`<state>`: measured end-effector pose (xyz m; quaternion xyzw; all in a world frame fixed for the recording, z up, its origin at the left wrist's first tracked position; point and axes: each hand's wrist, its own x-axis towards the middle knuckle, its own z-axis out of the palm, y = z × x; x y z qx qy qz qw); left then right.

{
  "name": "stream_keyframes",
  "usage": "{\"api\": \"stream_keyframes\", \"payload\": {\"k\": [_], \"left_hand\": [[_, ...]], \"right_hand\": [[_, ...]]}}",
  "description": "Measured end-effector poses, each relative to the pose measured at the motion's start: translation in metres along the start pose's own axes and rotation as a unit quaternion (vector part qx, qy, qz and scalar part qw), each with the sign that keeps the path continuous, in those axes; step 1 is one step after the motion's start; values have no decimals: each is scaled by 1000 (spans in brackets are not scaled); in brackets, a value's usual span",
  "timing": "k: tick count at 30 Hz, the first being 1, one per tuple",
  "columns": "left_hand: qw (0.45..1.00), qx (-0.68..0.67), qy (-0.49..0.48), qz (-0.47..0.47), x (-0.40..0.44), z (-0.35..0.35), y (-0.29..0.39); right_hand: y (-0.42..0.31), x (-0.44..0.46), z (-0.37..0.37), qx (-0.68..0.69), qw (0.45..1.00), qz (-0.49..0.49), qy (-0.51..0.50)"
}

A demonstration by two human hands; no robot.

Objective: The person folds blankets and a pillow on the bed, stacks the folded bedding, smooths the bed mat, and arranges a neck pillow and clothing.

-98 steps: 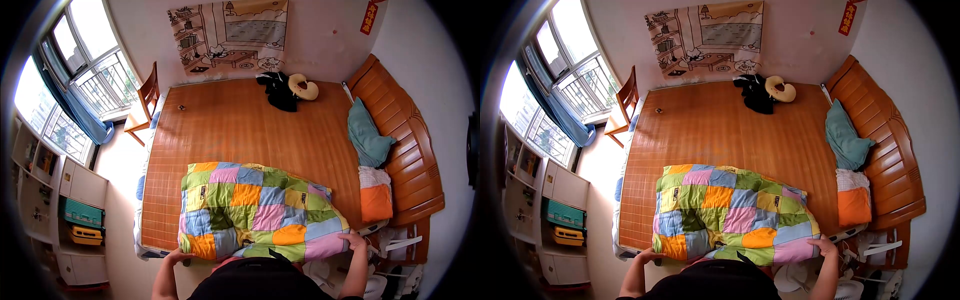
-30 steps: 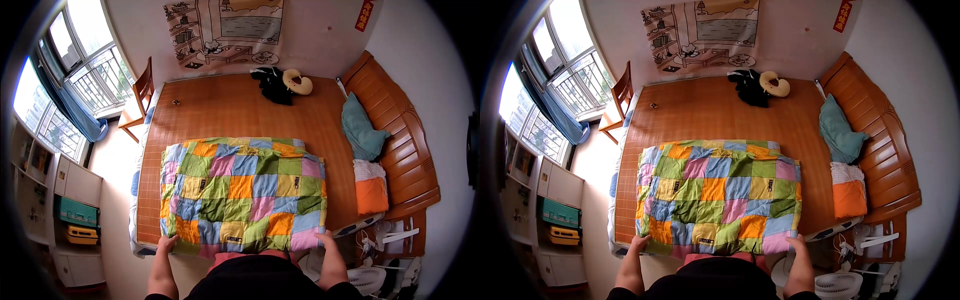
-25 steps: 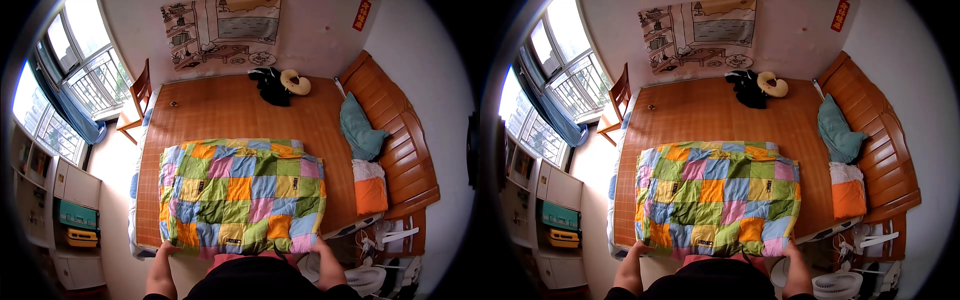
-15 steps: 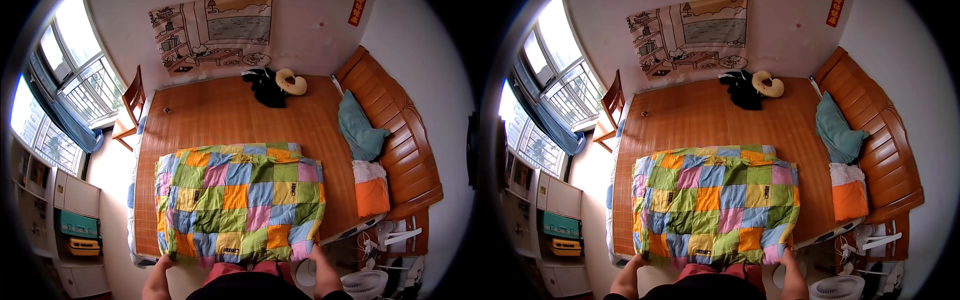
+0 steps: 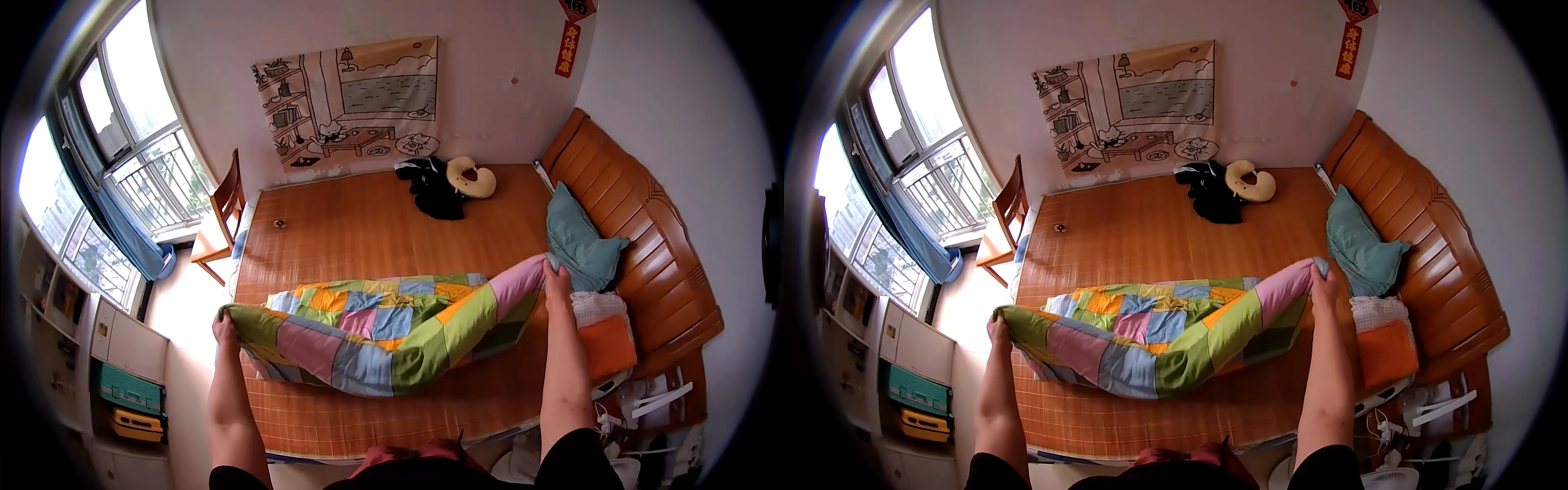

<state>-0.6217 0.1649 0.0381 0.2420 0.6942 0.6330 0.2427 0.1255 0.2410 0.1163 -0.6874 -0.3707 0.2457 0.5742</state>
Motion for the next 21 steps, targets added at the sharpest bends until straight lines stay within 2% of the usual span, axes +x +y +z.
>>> {"api": "stream_keyframes", "payload": {"k": [1, 2, 4, 6, 8, 9, 10, 11, 14, 16, 18, 20, 21], "left_hand": [[996, -74, 14, 40, 18, 3, 32], [985, -153, 30, 70, 47, -2, 53], [958, -272, 75, 54, 56, -14, 121], [936, -327, 11, 133, 51, -39, 166], [913, -375, -24, 158, 48, -59, 196], [948, -235, -2, 215, 40, -71, 200], [960, -76, 40, 268, 32, -82, 205], [944, 62, 93, 311, 23, -94, 210], [956, -132, -60, 255, 6, -136, 190], [970, -130, -78, 188, -24, -160, 150], [978, -167, -111, 59, -70, -178, 112], [986, -72, -151, -24, -124, -191, 64], [985, -57, -148, -61, -143, -201, 21]], "right_hand": [[-20, 36, -4, 119, 992, -33, 5], [-71, 43, -14, 120, 990, -65, 29], [-141, 49, -33, 256, 956, -140, 33], [-180, 44, -53, 317, 928, -193, 1], [-203, 35, -62, 306, 932, -194, -11], [-206, 29, -69, 286, 939, -189, -18], [-208, 23, -79, 283, 941, -182, -15], [-209, 20, -89, 208, 965, -158, 8], [-182, 20, -120, 56, 992, -103, 40], [-137, 14, -134, -98, 982, -157, 49], [-88, -6, -146, -167, 981, -96, 20], [-10, -14, -165, -261, 963, -61, 28], [29, -27, -173, -259, 965, -33, 16]]}}
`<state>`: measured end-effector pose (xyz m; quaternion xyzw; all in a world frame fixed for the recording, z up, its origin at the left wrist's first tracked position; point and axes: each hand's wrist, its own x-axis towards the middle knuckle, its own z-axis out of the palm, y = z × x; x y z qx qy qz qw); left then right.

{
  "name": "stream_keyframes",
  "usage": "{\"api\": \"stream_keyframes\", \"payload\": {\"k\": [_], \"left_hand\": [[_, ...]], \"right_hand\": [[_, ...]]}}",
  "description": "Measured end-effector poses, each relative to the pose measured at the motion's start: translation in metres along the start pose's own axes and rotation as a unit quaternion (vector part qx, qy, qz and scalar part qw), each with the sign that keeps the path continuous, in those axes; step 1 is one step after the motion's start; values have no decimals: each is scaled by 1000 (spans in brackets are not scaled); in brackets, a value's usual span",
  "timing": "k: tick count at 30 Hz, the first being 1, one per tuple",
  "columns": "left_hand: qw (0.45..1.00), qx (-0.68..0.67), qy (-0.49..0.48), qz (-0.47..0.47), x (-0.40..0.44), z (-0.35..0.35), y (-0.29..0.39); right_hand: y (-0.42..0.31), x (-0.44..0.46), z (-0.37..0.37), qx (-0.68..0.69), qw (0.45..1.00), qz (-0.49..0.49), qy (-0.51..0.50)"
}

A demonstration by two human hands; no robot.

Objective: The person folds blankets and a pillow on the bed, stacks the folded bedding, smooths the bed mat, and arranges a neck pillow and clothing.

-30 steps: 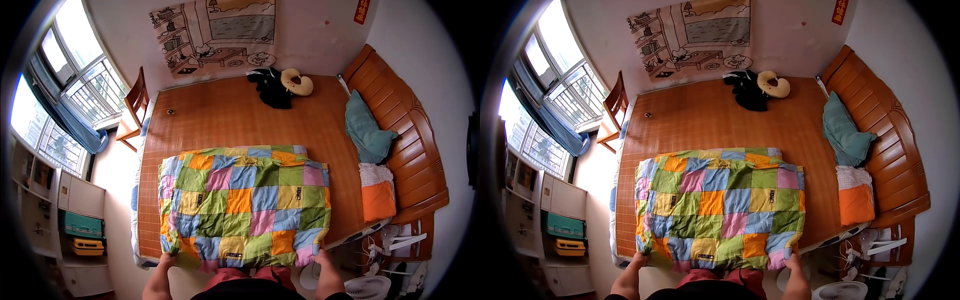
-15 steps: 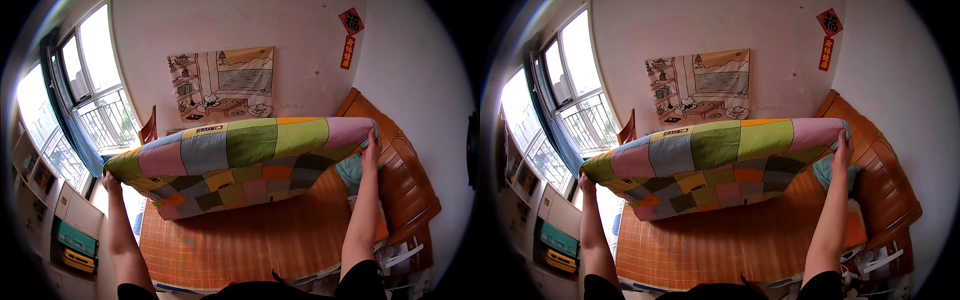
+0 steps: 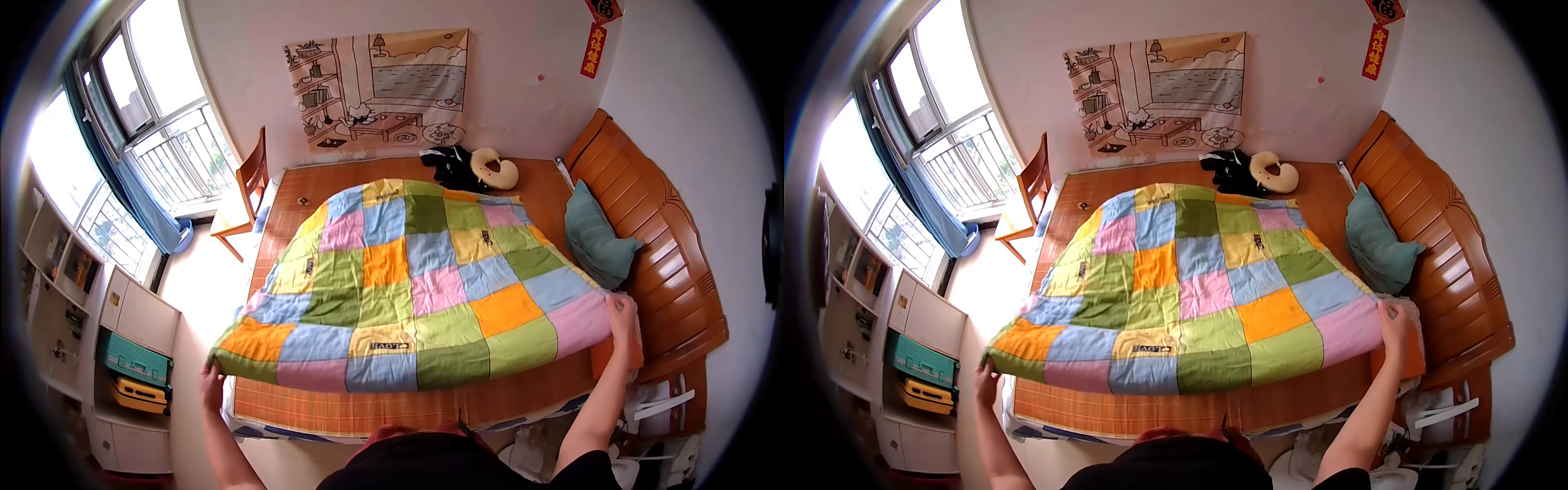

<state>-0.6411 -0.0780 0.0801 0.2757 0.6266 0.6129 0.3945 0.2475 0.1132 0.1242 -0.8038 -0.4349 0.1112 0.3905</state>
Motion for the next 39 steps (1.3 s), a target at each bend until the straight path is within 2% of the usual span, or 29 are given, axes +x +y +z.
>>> {"api": "stream_keyframes", "payload": {"k": [1, 2, 3, 4, 5, 6, 7, 8, 9, 12, 14, 15, 18, 19, 21, 22, 24, 25, 27, 28, 29, 31, 33, 35, 37, 38, 39], "left_hand": [[997, 51, 20, -58, -25, 5, -33], [976, 194, 0, -97, -42, -5, -69], [976, 194, -31, -95, -61, -4, -108], [968, 196, -23, -153, -84, 6, -132], [933, 299, -33, -198, -97, -5, -175], [889, 403, -66, -209, -117, -3, -198], [843, 470, -75, -253, -129, -6, -221], [865, 431, -45, -251, -141, -10, -236], [886, 393, -15, -246, -147, -13, -243], [871, 415, -10, -265, -143, -24, -235], [863, 430, -22, -266, -132, -22, -232], [854, 452, -32, -257, -128, -16, -226], [818, 505, -57, -270, -120, 8, -216], [818, 504, -53, -272, -122, 23, -205], [785, 562, -115, -232, -127, 48, -186], [785, 553, -120, -251, -127, 50, -192], [779, 566, -109, -245, -134, 53, -201], [775, 578, -100, -235, -135, 53, -207], [782, 561, -100, -253, -140, 54, -210], [770, 583, -59, -250, -143, 64, -202], [757, 605, -19, -247, -148, 73, -196], [757, 608, 20, -239, -159, 83, -198], [724, 687, 43, -48, -172, 97, -208], [741, 670, -48, 5, -172, 117, -219], [787, 589, -180, -27, -169, 145, -241], [786, 571, -233, -38, -172, 162, -253], [783, 551, -285, -48, -175, 180, -262]], "right_hand": [[32, -19, 9, 2, 1000, 24, -19], [50, -43, 18, -46, 996, 59, -43], [69, -67, 26, -94, 989, 92, -66], [116, -81, 42, -104, 984, 111, -89], [162, -95, 58, -182, 968, 131, -117], [161, -124, 63, -259, 949, 110, -144], [179, -141, 72, -297, 926, 135, -190], [206, -155, 78, -280, 926, 182, -174], [212, -168, 77, -269, 928, 222, -135], [226, -179, 57, -287, 919, 230, -143], [237, -179, 50, -216, 915, 308, -147], [243, -179, 50, -220, 914, 308, -148], [271, -182, 61, -22, 894, 437, -91], [269, -182, 62, -24, 895, 435, -95], [246, -193, 66, -24, 839, 526, -140], [245, -196, 70, -28, 838, 526, -144], [244, -200, 77, -5, 761, 595, -259], [239, -200, 83, -8, 761, 593, -264], [227, -200, 91, -122, 759, 549, -329], [242, -200, 96, -48, 787, 490, -372], [254, -196, 102, -50, 786, 488, -375], [239, -186, 110, -118, 835, 375, -386], [178, -184, 108, -111, 855, 355, -362], [122, -185, 120, -102, 877, 328, -337], [87, -192, 134, -27, 906, 292, -305], [65, -199, 142, -32, 908, 289, -302], [41, -208, 151, 26, 916, 245, -316]]}}
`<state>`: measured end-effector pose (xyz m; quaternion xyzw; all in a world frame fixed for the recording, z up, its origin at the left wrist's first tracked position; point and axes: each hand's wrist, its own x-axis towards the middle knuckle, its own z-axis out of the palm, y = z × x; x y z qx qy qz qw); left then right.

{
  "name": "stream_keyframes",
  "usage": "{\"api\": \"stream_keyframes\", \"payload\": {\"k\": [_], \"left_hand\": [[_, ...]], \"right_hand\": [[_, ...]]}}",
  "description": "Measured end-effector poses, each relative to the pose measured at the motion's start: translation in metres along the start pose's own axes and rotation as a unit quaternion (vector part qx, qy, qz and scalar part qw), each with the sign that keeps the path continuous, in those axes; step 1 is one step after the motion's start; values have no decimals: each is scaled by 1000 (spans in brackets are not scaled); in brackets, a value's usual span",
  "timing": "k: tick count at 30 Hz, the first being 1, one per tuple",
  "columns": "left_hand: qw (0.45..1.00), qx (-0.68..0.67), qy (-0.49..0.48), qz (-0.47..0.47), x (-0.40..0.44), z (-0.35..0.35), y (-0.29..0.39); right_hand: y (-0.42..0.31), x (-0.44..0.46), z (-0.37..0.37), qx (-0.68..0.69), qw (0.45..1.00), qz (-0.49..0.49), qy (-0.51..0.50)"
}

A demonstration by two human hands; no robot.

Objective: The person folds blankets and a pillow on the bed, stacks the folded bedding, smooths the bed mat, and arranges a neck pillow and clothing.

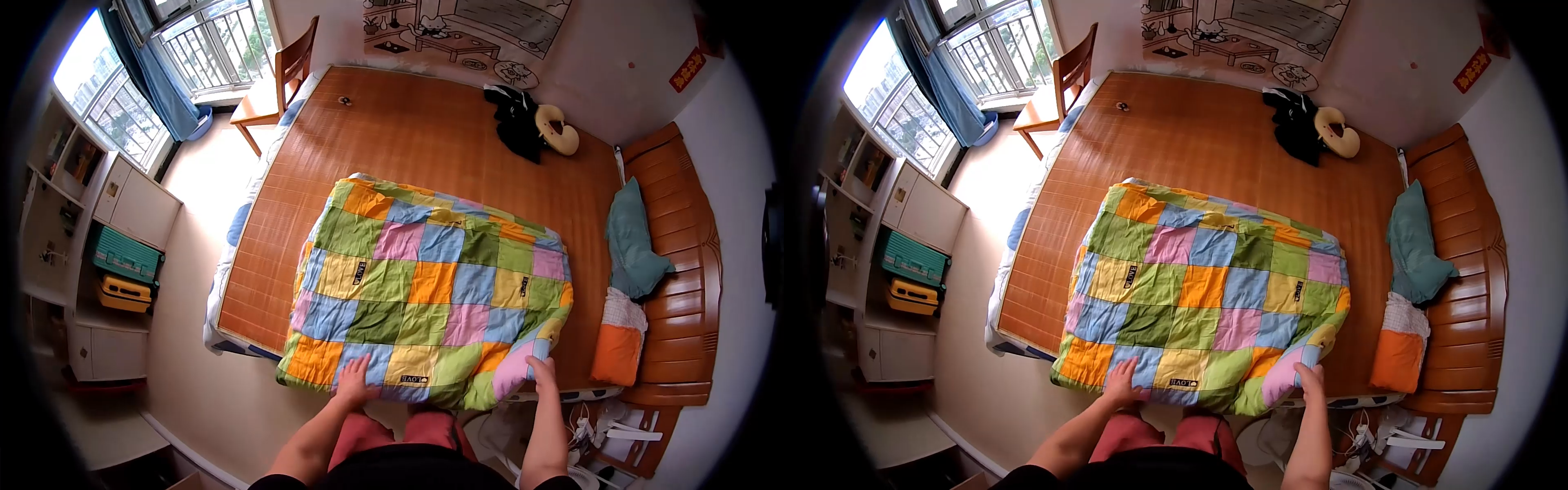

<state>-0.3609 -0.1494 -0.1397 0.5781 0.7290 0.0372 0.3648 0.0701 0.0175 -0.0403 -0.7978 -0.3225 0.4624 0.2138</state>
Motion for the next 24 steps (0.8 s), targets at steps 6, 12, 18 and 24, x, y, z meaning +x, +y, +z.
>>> {"api": "stream_keyframes", "payload": {"k": [6, 12, 18, 24], "left_hand": [[959, -138, -244, 41, -6, 15, 31], [897, -440, -11, -36, -20, 75, -155], [712, -573, 159, -373, -84, -41, -250], [724, -598, 75, -337, -78, -59, -231]], "right_hand": [[-103, -117, 151, -171, 937, -302, -47], [-110, -255, 337, -382, 784, -443, -206], [-22, -299, 420, -466, 591, -407, -518], [39, -240, 373, -475, 687, -309, -455]]}}
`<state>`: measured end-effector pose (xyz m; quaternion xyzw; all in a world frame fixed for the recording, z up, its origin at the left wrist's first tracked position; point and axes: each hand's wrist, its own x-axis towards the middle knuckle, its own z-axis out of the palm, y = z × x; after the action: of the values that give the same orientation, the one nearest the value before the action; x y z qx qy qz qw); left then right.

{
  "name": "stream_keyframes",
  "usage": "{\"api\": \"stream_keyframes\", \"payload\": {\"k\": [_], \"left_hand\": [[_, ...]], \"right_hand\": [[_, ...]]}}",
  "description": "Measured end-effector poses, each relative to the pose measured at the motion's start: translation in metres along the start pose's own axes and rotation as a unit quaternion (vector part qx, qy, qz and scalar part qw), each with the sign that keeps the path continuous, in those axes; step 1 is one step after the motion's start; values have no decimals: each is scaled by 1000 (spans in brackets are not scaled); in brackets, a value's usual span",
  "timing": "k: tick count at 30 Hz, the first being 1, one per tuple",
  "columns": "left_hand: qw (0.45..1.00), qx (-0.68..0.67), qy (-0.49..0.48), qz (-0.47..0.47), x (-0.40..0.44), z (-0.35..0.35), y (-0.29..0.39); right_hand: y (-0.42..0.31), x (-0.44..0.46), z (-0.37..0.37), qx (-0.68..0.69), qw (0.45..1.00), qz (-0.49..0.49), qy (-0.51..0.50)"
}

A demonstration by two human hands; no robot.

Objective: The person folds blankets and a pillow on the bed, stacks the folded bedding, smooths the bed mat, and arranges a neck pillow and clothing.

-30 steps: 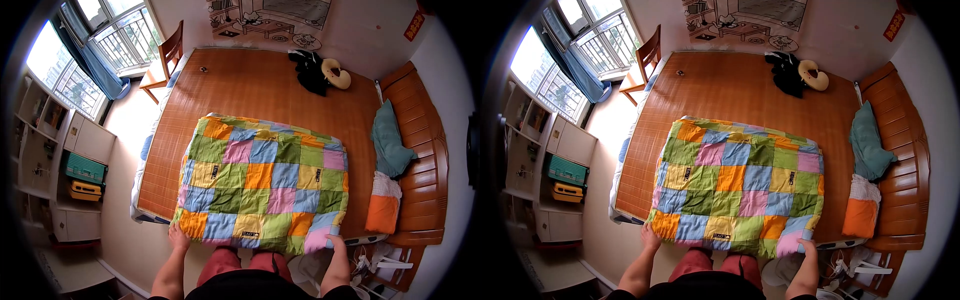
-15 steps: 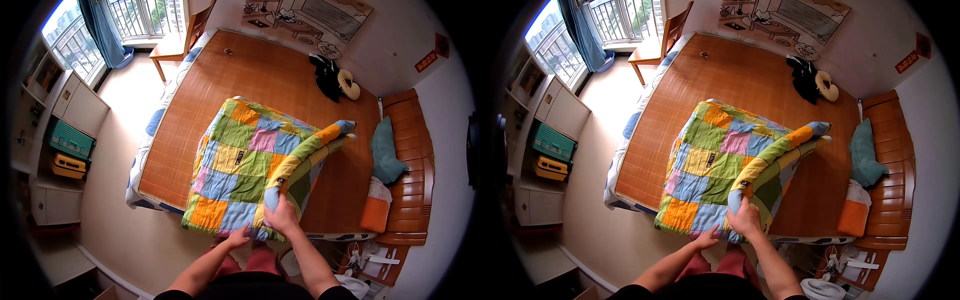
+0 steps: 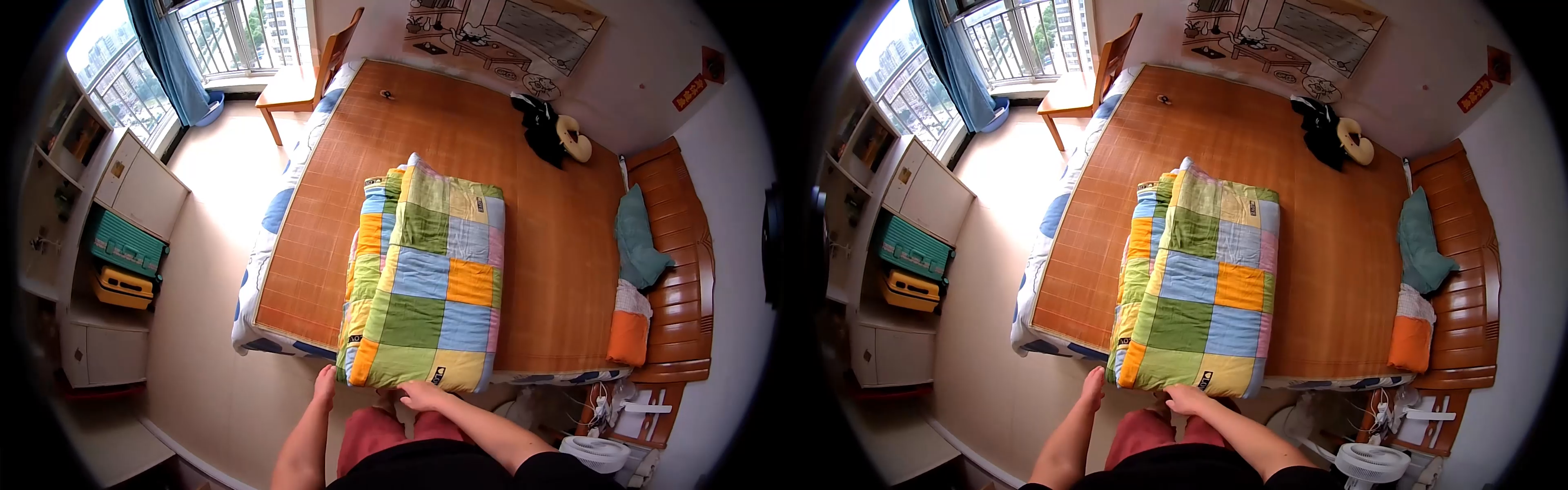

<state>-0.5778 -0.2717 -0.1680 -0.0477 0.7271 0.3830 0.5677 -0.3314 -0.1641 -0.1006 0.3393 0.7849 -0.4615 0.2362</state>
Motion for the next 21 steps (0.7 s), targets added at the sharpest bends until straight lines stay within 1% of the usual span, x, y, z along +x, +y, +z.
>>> {"api": "stream_keyframes", "payload": {"k": [1, 2, 4, 5, 6, 7, 8, 9, 10, 11, 12, 14, 15, 16, 18, 19, 20, 21], "left_hand": [[999, 12, -27, 24, 4, 9, -2], [999, 16, -34, 25, 9, 20, -5], [988, 134, -26, 72, 18, 40, -11], [980, 148, -24, 127, 19, 47, -11], [978, 157, -34, 133, 21, 49, -8], [961, 231, -23, 153, 26, 51, -6], [936, 305, -11, 175, 30, 52, -3], [932, 314, -48, 172, 33, 50, 4], [930, 340, -57, 129, 25, 52, 19], [921, 369, -36, 119, 28, 53, 23], [911, 398, -15, 110, 32, 52, 22], [894, 439, -7, 89, 42, 51, 26], [890, 448, -9, 82, 44, 52, 30], [883, 458, -14, 101, 54, 51, 27], [897, 430, -14, 101, 69, 51, 19], [923, 368, -33, 106, 73, 54, 15], [922, 371, -35, 109, 79, 59, 12], [945, 304, -65, 101, 66, 68, 18]], "right_hand": [[16, -8, -4, 29, 999, 29, 33], [33, -16, -9, 58, 995, 57, 66], [65, -31, -18, 88, 980, 100, 151], [79, -37, -19, 92, 977, 106, 159], [92, -42, -16, 149, 945, 161, 244], [105, -44, -10, 206, 897, 213, 328], [116, -43, -4, 214, 888, 221, 342], [130, -42, 5, 239, 843, 258, 407], [146, -39, 16, 262, 792, 292, 467], [165, -32, 34, 236, 779, 316, 487], [167, -34, 40, 243, 766, 326, 498], [164, -36, 45, 234, 720, 378, 533], [166, -41, 44, 316, 711, 397, 488], [168, -43, 45, 321, 702, 401, 494], [172, -45, 47, 416, 659, 433, 453], [172, -56, 35, 475, 666, 416, 396], [186, -54, 41, 478, 663, 416, 399], [191, -53, 39, 501, 682, 372, 380]]}}
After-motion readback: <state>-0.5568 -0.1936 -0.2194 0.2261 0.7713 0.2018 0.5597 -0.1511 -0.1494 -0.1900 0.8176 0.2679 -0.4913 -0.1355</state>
